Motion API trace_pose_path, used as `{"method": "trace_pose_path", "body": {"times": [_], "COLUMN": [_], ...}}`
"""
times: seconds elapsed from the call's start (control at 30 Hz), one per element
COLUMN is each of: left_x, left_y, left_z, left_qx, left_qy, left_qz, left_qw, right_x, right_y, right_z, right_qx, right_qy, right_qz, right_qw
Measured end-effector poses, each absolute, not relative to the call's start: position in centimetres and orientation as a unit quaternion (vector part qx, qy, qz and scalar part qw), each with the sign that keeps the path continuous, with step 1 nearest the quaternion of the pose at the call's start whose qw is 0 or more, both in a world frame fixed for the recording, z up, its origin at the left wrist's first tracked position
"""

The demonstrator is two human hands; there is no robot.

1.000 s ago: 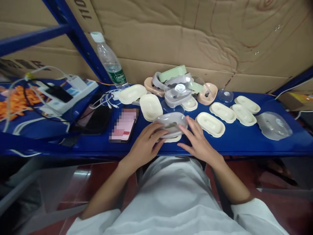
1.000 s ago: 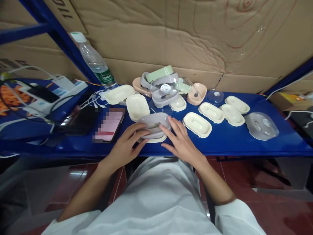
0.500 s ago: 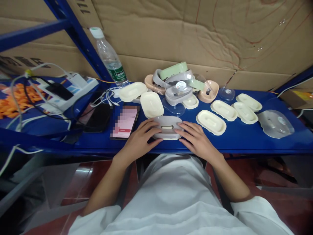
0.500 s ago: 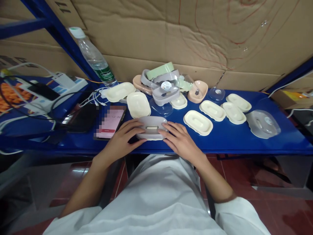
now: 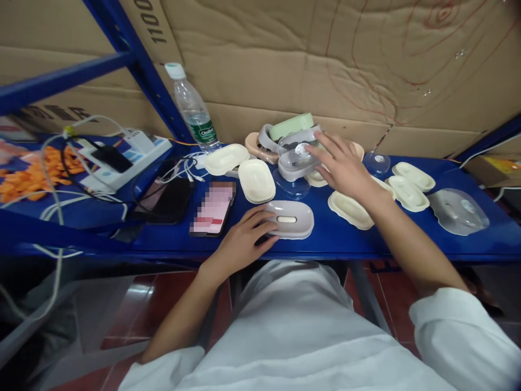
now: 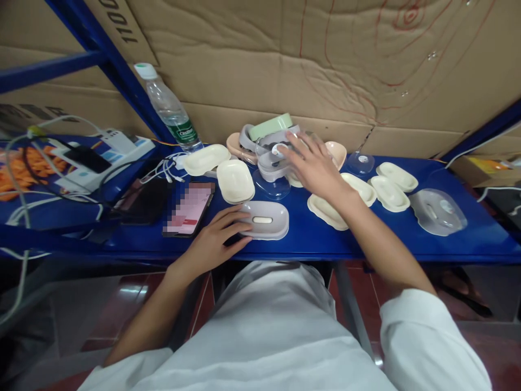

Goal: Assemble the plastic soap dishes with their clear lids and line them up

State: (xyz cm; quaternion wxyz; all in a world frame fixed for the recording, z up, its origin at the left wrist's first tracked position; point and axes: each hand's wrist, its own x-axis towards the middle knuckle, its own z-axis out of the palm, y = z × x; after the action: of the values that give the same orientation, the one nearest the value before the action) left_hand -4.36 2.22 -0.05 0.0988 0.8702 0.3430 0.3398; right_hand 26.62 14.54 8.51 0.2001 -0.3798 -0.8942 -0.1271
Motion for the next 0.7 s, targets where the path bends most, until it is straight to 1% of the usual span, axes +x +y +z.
{"method": "trace_pose_path", "body": {"times": [0.13, 0.37, 0.47, 0.57, 0.7], "left_x": [-3.6, -3.7, -3.7, -3.6, -3.7], "left_y": [1.9, 1.9, 2.0, 1.9, 1.5], "left_z": [-0.2, -0.1, -0.2, -0.2, -0.1], "left_qx": [0.875, 0.880, 0.878, 0.879, 0.860], "left_qy": [0.339, 0.339, 0.343, 0.340, 0.376], "left_qz": [0.330, 0.316, 0.315, 0.315, 0.317], "left_qw": [0.100, 0.109, 0.113, 0.112, 0.136], "right_x": [26.9, 26.5, 26.6, 26.8, 27.1], "right_y": [19.7, 20.9, 21.2, 21.1, 17.6], "right_z": [9.5, 10.2, 10.8, 11.2, 10.6], "right_qx": [-0.356, -0.323, -0.326, -0.328, -0.318], "right_qy": [-0.917, -0.934, -0.933, -0.928, -0.919], "right_qz": [-0.120, -0.112, -0.097, -0.087, -0.066], "right_qw": [0.134, 0.105, 0.119, 0.154, 0.226]}}
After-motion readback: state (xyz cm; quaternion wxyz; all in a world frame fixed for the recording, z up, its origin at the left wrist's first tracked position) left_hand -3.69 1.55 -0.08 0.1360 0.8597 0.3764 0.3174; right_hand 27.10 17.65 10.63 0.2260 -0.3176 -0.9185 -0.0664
